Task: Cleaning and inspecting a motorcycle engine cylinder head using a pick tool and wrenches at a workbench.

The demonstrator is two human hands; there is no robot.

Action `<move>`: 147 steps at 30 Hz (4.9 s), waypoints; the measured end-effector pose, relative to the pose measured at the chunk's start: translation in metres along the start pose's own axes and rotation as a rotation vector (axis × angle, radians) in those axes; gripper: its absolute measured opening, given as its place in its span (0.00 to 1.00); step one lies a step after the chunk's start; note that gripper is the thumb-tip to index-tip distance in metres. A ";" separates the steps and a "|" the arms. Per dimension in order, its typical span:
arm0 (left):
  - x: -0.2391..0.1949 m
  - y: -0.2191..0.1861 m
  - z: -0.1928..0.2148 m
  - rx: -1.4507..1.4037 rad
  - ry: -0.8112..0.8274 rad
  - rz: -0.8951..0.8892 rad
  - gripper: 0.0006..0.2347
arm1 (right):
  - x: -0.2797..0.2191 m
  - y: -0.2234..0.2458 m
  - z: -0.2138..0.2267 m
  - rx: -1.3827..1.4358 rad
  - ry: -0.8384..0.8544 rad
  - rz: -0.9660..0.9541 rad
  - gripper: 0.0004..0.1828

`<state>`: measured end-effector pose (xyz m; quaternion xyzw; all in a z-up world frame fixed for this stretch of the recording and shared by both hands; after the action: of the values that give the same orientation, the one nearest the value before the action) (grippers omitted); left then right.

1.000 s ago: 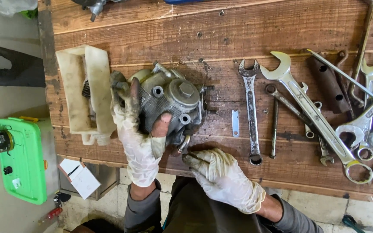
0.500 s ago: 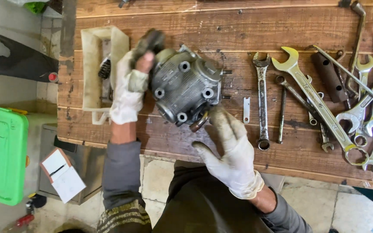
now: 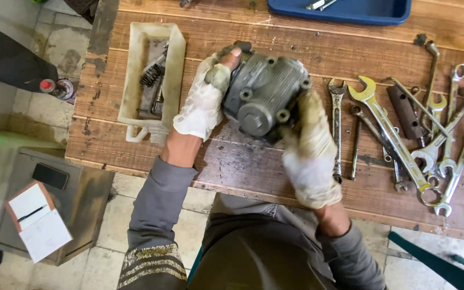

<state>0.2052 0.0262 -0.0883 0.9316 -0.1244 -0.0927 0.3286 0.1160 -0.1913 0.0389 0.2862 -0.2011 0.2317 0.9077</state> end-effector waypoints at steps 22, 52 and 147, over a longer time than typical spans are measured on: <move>0.005 0.093 -0.091 1.810 0.334 -0.573 0.27 | 0.101 -0.030 0.042 0.388 0.101 -0.140 0.18; -0.071 0.113 -0.004 2.096 0.380 -0.706 0.26 | 0.205 0.003 -0.017 -0.034 0.897 -0.218 0.19; -0.030 0.198 -0.116 2.508 1.041 -0.782 0.35 | 0.092 -0.010 0.059 0.960 0.565 -0.858 0.28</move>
<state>0.1728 -0.0455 0.1293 0.5021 0.2734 0.3435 -0.7451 0.1818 -0.2068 0.1250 0.6380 0.2978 -0.0184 0.7099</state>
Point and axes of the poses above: each hand's wrist, its own x-axis towards the middle knuckle, its own z-axis out of the back of the hand, y = z × x, the point moved 9 cm from there along x, towards the middle knuckle, and after that the axes turned 9 degrees about -x, right-handed, at the moved point
